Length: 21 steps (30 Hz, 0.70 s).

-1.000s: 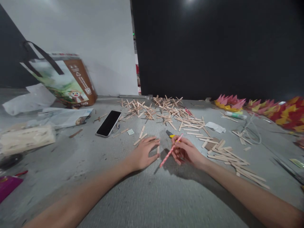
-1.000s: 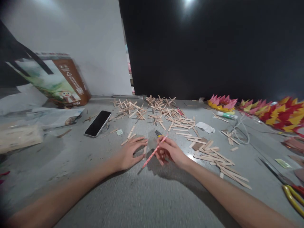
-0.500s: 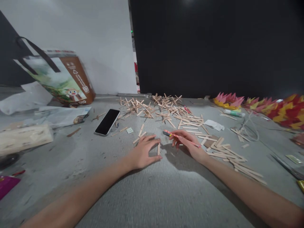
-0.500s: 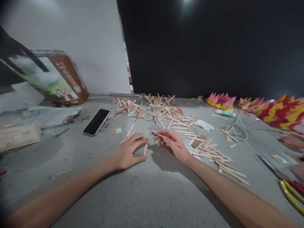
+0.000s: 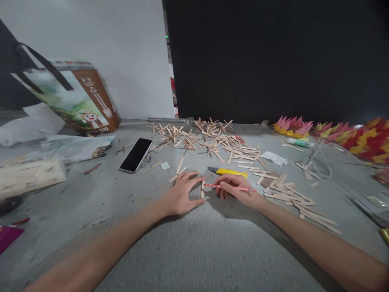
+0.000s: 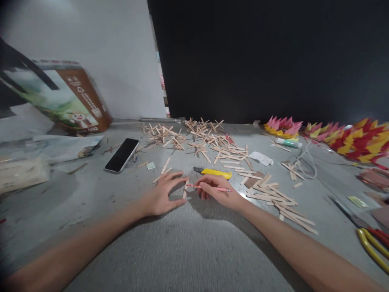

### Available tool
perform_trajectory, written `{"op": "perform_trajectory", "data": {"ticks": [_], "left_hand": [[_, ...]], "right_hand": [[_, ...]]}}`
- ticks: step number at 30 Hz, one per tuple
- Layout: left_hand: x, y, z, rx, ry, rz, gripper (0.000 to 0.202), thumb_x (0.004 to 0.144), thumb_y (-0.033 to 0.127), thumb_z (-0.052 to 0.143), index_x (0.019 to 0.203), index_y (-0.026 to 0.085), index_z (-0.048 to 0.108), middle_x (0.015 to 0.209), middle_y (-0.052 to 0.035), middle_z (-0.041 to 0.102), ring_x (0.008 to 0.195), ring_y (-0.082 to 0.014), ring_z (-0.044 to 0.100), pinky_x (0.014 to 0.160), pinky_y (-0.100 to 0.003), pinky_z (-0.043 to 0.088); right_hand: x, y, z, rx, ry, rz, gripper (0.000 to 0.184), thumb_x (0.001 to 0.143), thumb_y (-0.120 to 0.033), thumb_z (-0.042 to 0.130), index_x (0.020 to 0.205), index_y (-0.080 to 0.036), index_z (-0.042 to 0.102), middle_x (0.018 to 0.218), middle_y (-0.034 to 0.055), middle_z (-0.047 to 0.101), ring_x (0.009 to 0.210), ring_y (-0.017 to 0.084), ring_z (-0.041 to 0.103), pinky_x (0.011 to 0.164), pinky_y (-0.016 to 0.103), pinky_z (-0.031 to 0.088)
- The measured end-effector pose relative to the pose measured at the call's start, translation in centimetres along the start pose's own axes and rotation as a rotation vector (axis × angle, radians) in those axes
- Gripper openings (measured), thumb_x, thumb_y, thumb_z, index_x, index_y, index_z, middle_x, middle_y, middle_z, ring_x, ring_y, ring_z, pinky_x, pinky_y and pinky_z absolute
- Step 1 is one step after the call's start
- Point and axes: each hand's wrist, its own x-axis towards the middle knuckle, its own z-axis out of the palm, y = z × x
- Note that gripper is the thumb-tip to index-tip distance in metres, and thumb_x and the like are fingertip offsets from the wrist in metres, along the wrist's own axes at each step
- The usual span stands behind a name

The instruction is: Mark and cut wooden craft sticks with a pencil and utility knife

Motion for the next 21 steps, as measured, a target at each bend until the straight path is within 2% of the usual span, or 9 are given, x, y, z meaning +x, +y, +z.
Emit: {"op": "perform_trajectory", "data": {"ticks": [6,10,12,15,17,21], "left_hand": [[0.0,0.2,0.0,0.003,-0.002,-0.020,0.074,0.091,0.055,0.077,0.155,0.027,0.056,0.164,-0.0168,0.047,0.154,-0.0402,0.041,0.127,-0.064,0.033],[0.2,0.2,0.0,-0.030,0.050,0.078,0.074,0.091,0.053,0.078,0.155,0.025,0.053,0.161,-0.0159,0.053,0.155,-0.0379,0.041,0.128,-0.061,0.034],[0.2,0.2,0.0,-0.056,0.118,0.140,0.062,0.096,0.046,0.074,0.150,0.023,0.056,0.152,-0.0153,0.060,0.150,-0.0345,0.046,0.125,-0.056,0.038],[0.0,0.3,-0.1,-0.100,0.298,0.266,0.023,0.105,0.026,0.059,0.126,0.021,0.066,0.122,-0.0111,0.073,0.122,-0.0259,0.063,0.110,-0.046,0.049],[-0.3,0.4,-0.3,-0.095,0.363,0.392,0.016,0.103,0.015,0.053,0.111,0.020,0.066,0.100,-0.0072,0.074,0.098,-0.0211,0.065,0.093,-0.039,0.053],[-1.0,1.1,-0.3,0.105,0.227,0.719,0.017,0.096,0.012,0.053,0.108,0.018,0.065,0.083,-0.0052,0.070,0.079,-0.0199,0.061,0.073,-0.034,0.052]], "right_hand": [[0.0,-0.1,0.1,0.007,-0.046,-0.012,0.034,0.104,-0.049,0.066,0.114,-0.019,0.079,0.087,0.0056,0.075,0.070,0.016,0.068,0.065,0.029,0.055],[0.1,0.0,0.1,-0.032,-0.042,-0.017,0.029,0.100,-0.048,0.072,0.101,-0.020,0.081,0.083,0.0051,0.075,0.069,0.018,0.068,0.064,0.030,0.054],[0.1,0.0,0.1,-0.037,-0.034,-0.014,0.029,0.099,-0.048,0.074,0.096,-0.020,0.080,0.080,0.0048,0.074,0.068,0.018,0.068,0.063,0.030,0.054],[0.1,0.0,0.1,-0.036,-0.012,-0.013,0.031,0.100,-0.049,0.072,0.095,-0.020,0.079,0.083,0.0060,0.076,0.068,0.018,0.069,0.063,0.029,0.054],[0.1,0.1,0.1,-0.034,0.020,-0.010,0.032,0.100,-0.050,0.071,0.092,-0.019,0.077,0.084,0.0065,0.076,0.066,0.017,0.069,0.061,0.028,0.054],[0.1,0.4,0.1,-0.060,0.062,0.006,0.035,0.100,-0.051,0.071,0.086,-0.019,0.076,0.081,0.0064,0.076,0.062,0.015,0.067,0.057,0.026,0.051]]}}
